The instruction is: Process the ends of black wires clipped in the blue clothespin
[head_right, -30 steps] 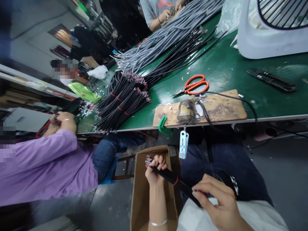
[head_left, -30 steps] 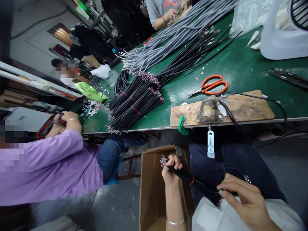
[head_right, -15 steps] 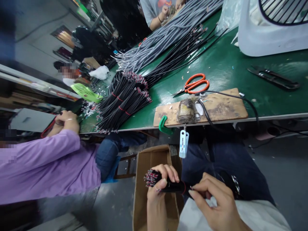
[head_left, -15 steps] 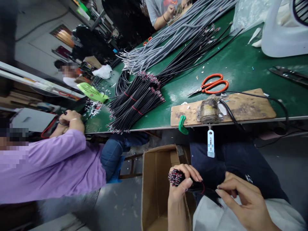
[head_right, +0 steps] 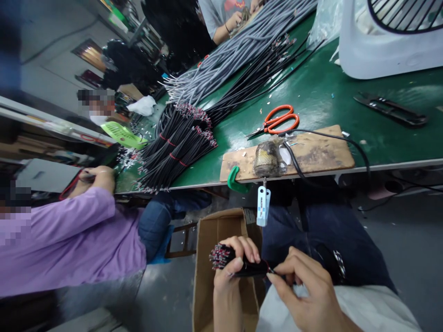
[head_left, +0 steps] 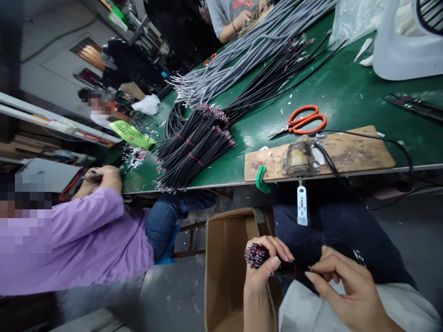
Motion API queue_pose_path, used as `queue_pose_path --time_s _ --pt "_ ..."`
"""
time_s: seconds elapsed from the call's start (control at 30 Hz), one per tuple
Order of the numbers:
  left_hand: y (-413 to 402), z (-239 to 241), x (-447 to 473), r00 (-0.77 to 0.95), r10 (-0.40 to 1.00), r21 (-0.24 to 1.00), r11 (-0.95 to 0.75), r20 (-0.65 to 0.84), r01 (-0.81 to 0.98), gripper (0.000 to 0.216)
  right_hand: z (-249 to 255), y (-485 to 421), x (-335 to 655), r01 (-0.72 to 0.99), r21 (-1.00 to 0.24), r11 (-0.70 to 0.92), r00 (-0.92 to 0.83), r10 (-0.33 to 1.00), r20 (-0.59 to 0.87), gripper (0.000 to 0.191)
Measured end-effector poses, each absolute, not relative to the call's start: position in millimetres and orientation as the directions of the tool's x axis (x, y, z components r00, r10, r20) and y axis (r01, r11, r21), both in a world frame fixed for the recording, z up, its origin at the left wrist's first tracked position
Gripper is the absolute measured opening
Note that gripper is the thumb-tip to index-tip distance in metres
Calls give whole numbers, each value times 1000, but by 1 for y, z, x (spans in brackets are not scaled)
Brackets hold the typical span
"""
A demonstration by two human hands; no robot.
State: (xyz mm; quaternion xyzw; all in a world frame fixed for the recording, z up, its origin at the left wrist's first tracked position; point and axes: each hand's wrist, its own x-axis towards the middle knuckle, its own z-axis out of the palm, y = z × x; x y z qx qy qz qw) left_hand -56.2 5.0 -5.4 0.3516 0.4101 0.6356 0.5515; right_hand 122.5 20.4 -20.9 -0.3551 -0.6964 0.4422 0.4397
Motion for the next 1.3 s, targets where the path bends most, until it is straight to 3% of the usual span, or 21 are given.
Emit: queue_pose_path --time_s 0.23,0.3,0.4,0.47,0.53,0.6,0.7,0.9,1.03,1.17,1.3 --pt "7 -14 -56 -181 983 908 -106 33 -407 25 -20 33 123 165 -915 368 -337 893 298 11" --pt "7 -14 -56 -194 981 908 -106 28 -404 24 -21 37 128 325 -814 481 -259 873 413 12" --pt "6 -14 -56 -198 980 909 -94 14 -405 22 -19 39 132 614 -511 602 -211 749 628 34" --pt "5 -13 -56 -190 982 912 -79 1 -402 18 -15 37 128 592 -450 669 -306 703 642 32" --pt "5 -12 -56 -177 984 926 -69 2 -372 15 -12 36 118 380 -605 700 -423 713 559 23" --pt "6 -9 -56 -157 987 946 -72 22 -316 15 -11 36 105 165 -783 600 -501 735 457 19" --pt "9 -4 -53 -130 990 958 -89 55 -273 15 -11 39 93 12 -857 516 -508 741 439 18" --pt "18 10 -38 -98 995 970 -22 -2 -242 22 -3 49 109 -52 -874 483 -436 777 455 21" --pt "22 20 -24 -28 998 977 52 -59 -207 12 8 62 129 -114 -904 411 -409 810 420 17" --pt "19 29 -11 -52 998 999 -29 30 24 8 16 72 151 -157 -947 281 -520 791 321 10" --pt "17 38 -4 -96 993 973 -50 73 226 8 22 73 177 21 -966 259 -572 795 201 14"
